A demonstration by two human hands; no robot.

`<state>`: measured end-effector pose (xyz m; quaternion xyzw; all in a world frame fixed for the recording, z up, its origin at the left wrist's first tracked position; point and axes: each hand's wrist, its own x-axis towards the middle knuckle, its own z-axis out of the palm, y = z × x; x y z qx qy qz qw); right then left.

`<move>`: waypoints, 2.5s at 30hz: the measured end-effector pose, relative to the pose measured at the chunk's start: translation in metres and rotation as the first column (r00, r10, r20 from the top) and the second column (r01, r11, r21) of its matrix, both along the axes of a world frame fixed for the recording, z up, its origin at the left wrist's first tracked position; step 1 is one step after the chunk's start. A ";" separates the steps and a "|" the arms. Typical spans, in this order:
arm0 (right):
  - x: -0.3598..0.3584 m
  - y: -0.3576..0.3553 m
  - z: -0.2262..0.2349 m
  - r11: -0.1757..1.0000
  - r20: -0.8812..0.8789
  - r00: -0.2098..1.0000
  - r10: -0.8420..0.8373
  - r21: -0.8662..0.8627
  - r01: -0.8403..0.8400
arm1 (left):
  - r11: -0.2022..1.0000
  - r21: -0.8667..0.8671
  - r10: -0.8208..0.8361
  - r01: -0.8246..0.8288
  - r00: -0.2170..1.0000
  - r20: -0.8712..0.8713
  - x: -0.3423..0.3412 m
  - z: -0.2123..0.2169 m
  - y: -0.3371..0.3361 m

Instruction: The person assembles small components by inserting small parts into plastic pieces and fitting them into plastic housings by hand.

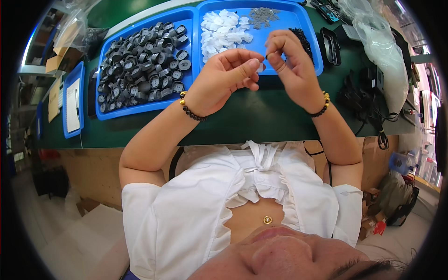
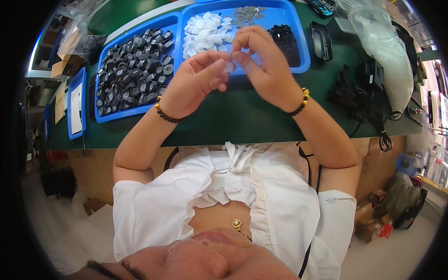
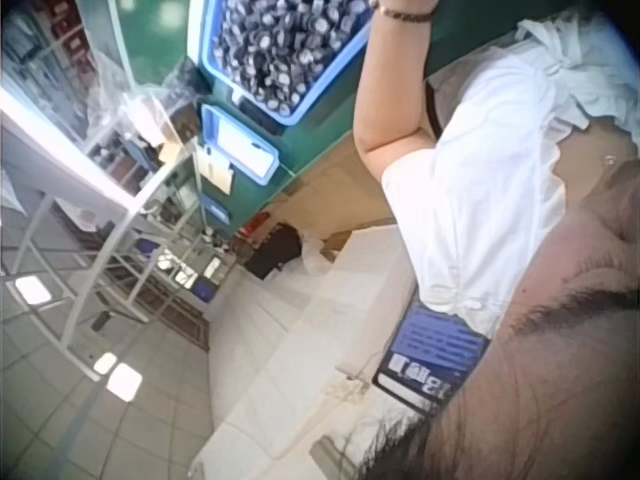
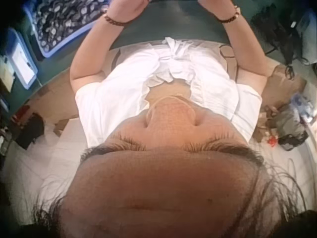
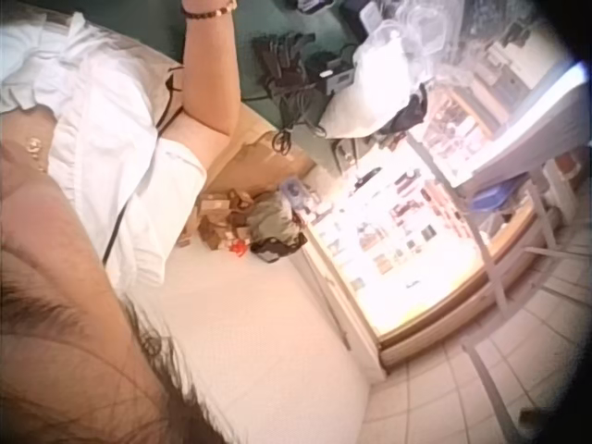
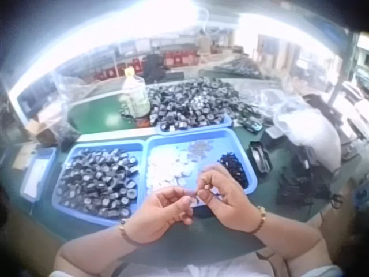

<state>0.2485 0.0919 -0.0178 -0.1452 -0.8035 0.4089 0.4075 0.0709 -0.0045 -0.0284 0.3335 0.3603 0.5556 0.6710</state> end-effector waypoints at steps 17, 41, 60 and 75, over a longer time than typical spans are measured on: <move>-0.001 -0.004 0.004 0.705 0.001 0.968 -0.250 0.686 0.181 | 0.996 0.063 0.076 -0.061 0.958 -0.277 0.002 0.005 -0.003; 0.005 -0.002 -0.005 0.650 -0.047 0.972 -0.229 0.736 0.188 | 0.983 0.146 0.139 -0.113 0.973 -0.186 0.001 0.004 -0.005; 0.006 -0.018 -0.004 0.967 0.088 0.980 -0.181 -0.166 0.194 | 0.880 0.417 0.412 -0.226 0.799 -0.438 0.011 0.006 -0.007; 0.002 -0.020 -0.011 0.879 0.067 0.996 -0.061 -0.469 0.085 | 0.847 0.472 0.472 -0.246 0.757 -0.452 0.011 0.003 -0.005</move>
